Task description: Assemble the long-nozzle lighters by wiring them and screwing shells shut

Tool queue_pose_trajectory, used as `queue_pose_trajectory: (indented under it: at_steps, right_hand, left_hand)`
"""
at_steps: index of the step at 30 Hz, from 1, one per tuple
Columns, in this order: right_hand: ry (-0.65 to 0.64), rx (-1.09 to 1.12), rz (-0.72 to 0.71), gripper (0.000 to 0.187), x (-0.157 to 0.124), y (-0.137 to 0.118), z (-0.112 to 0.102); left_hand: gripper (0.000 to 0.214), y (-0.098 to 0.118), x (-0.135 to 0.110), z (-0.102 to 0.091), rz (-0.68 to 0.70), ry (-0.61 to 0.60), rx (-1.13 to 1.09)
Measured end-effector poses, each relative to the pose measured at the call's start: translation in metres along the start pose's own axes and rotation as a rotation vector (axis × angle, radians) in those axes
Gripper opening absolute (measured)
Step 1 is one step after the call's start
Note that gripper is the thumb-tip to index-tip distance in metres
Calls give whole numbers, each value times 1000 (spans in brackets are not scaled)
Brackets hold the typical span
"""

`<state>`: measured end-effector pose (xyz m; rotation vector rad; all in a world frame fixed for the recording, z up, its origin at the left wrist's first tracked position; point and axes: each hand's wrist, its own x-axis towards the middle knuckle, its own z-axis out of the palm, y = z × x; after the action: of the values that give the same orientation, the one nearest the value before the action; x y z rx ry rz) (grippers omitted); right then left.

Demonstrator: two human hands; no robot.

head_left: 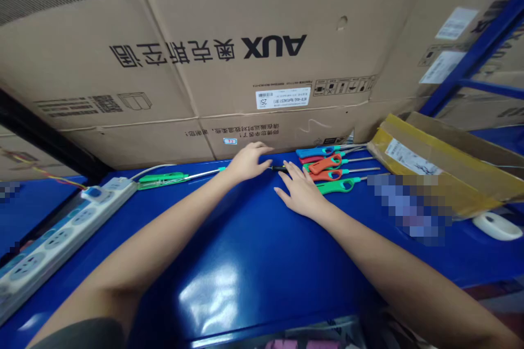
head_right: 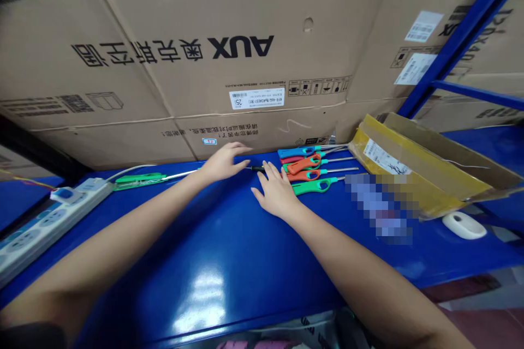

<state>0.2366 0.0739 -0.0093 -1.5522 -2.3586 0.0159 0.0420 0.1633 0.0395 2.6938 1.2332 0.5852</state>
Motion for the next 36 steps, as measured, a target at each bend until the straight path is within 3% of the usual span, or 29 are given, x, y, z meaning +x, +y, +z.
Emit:
queue_pose_trajectory:
  at_steps: [5,8,10,13,18,21,26,29,31,34,36]
  right_hand:
    - [49,0,-28,44,-1,-6,-4]
    - [59,29,-84,38,-4,-14,-6]
    - [39,58,-148,37,-7,-19,-6]
    - [-14,95,-249,36,-11,-23,-7]
    - [-73,110,-326,38,-18,-34,-24]
    - [-114,154,-416,46,-26,-46,-41]
    - [-265,93,-556,70,-38,-60,-58]
    - [-450,132,-612,47,-36,-53,-64]
    - [-521,183,-559,26,-32,-43,-67]
    - [-606,245,-450,14,-29,-24,-72]
    - [-655,243,-393,7,-31,-13,-76]
  left_hand:
    - [47,-77,-89,-58,-185,-37,226]
    - [54,-117,-128,-80,-331,-94,314]
    - [53,-134,-144,-90,-403,-147,344]
    - [48,-140,-158,-98,-405,-244,323]
    - [47,-106,-176,-97,-275,-334,231]
    - [40,-64,-189,-85,-152,-369,125]
    - [37,16,-198,-54,0,-290,43]
    - [39,52,-193,-29,40,-259,30]
    - [40,68,-185,-14,39,-216,34]
    - [44,83,-170,-2,35,-177,-37]
    - [51,84,-160,-5,39,-223,-109]
